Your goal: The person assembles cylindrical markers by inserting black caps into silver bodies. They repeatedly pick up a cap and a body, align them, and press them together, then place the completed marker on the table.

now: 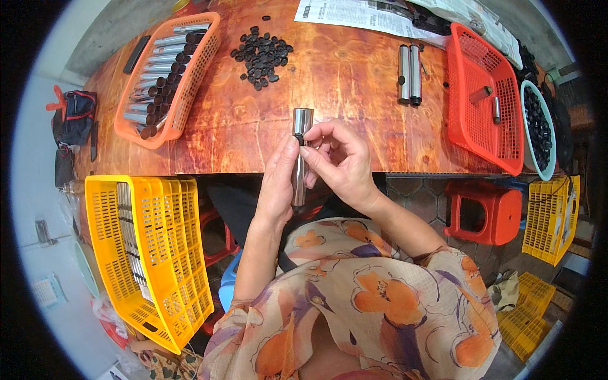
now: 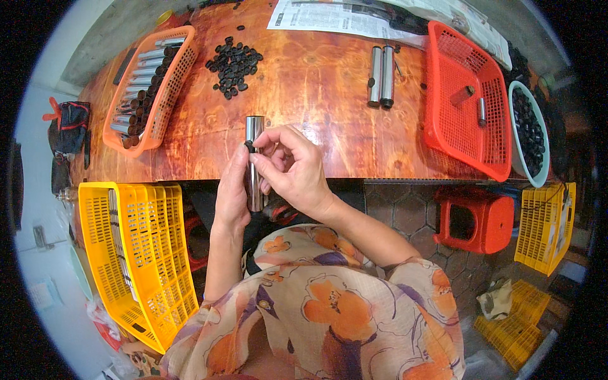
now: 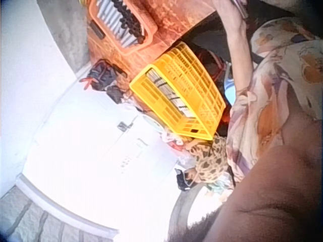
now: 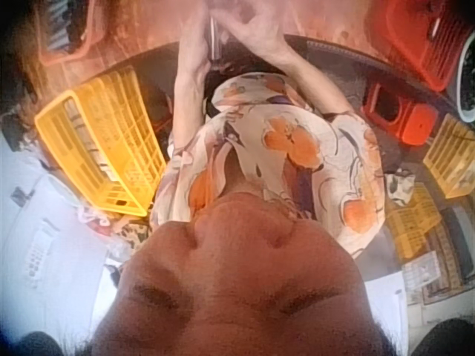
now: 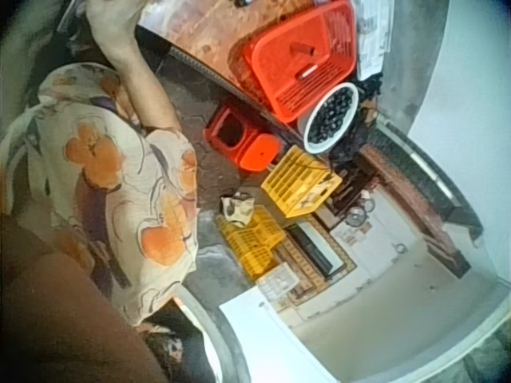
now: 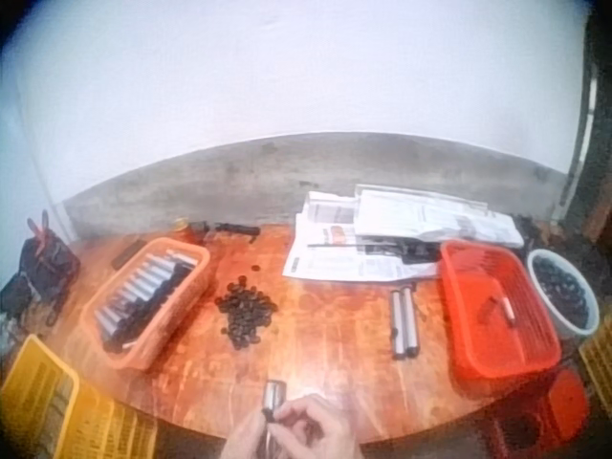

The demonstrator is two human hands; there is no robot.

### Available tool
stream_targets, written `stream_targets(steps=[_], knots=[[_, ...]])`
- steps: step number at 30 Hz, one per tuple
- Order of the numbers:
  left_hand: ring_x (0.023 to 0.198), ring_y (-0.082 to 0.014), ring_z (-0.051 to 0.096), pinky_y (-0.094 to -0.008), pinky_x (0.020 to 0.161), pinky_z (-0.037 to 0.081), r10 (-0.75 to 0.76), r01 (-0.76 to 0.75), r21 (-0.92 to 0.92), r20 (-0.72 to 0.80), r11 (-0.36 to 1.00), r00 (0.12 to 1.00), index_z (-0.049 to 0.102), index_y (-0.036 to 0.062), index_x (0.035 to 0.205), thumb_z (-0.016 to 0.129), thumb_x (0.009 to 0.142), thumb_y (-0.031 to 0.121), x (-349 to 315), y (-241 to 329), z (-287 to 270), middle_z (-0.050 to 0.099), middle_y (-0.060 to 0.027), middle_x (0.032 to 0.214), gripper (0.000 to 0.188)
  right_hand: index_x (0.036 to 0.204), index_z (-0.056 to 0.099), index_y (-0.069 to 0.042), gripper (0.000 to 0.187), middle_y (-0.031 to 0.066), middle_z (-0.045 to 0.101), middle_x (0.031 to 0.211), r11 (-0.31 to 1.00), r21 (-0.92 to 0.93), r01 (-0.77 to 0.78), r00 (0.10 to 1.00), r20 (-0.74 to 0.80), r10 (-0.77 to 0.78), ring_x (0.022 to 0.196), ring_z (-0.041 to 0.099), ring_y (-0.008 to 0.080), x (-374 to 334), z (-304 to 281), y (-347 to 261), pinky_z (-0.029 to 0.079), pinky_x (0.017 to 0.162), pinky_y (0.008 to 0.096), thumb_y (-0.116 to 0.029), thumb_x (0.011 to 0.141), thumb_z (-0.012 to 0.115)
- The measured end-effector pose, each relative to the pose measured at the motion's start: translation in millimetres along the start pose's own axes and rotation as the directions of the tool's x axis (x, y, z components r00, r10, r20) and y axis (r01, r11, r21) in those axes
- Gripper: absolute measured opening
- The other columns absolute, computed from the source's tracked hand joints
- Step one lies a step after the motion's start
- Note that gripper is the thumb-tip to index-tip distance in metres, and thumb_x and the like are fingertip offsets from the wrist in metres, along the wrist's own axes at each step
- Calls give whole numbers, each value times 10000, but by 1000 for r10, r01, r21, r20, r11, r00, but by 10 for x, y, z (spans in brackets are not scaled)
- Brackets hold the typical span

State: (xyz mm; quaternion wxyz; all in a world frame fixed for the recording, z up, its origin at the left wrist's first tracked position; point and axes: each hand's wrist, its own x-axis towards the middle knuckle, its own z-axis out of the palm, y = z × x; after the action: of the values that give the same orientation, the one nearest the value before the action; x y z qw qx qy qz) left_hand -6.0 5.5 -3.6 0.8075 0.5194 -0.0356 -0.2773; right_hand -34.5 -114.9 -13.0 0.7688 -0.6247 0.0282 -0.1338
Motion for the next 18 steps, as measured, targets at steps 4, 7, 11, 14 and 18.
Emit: stream_targets(steps=[4, 7, 11, 14, 18], knots=[[596, -112, 498, -233, 522, 407, -57, 58, -171, 12, 983, 998, 525, 36, 1114, 406, 980, 365, -17, -43, 15, 578, -45, 799, 374, 964, 557, 19, 166, 2, 540, 699, 979, 157, -130, 991, 45, 124, 512, 512, 28, 19, -31, -163, 435, 430, 177, 24, 813, 625], [618, -130, 506, -243, 546, 418, -96, 107, -309, 51, 945, 994, 514, 37, 1160, 412, 979, 347, -28, -73, 36, 585, -56, 845, 373, 1005, 561, 21, 187, 0, 541, 697, 988, 116, -98, 994, 69, 90, 516, 515, 23, 59, -92, -124, 440, 438, 174, 21, 824, 608], [631, -134, 511, -238, 565, 428, -116, 151, -414, 109, 897, 987, 498, 45, 1157, 426, 979, 293, -35, -74, 76, 561, -54, 831, 314, 1014, 597, 32, 179, -9, 541, 714, 998, 13, -66, 993, 100, 65, 535, 508, 12, 75, -170, -145, 431, 468, 159, 19, 835, 586], [627, -124, 508, -227, 559, 424, -103, 140, -404, 111, 904, 988, 489, 54, 1162, 428, 980, 274, -35, -78, 81, 546, -47, 805, 292, 981, 621, 21, 150, 2, 542, 741, 996, -69, -51, 994, 97, 58, 546, 504, 21, 82, -164, -211, 418, 489, 166, 21, 839, 575], [607, -109, 495, -221, 545, 412, -41, 65, -327, 80, 943, 996, 486, 61, 1166, 418, 984, 272, -27, -74, 124, 531, -36, 770, 287, 963, 638, -5, 147, 32, 538, 768, 970, -219, 102, 990, 121, -77, 562, 513, 48, 102, -188, -145, 408, 507, 196, 28, 840, 564]])
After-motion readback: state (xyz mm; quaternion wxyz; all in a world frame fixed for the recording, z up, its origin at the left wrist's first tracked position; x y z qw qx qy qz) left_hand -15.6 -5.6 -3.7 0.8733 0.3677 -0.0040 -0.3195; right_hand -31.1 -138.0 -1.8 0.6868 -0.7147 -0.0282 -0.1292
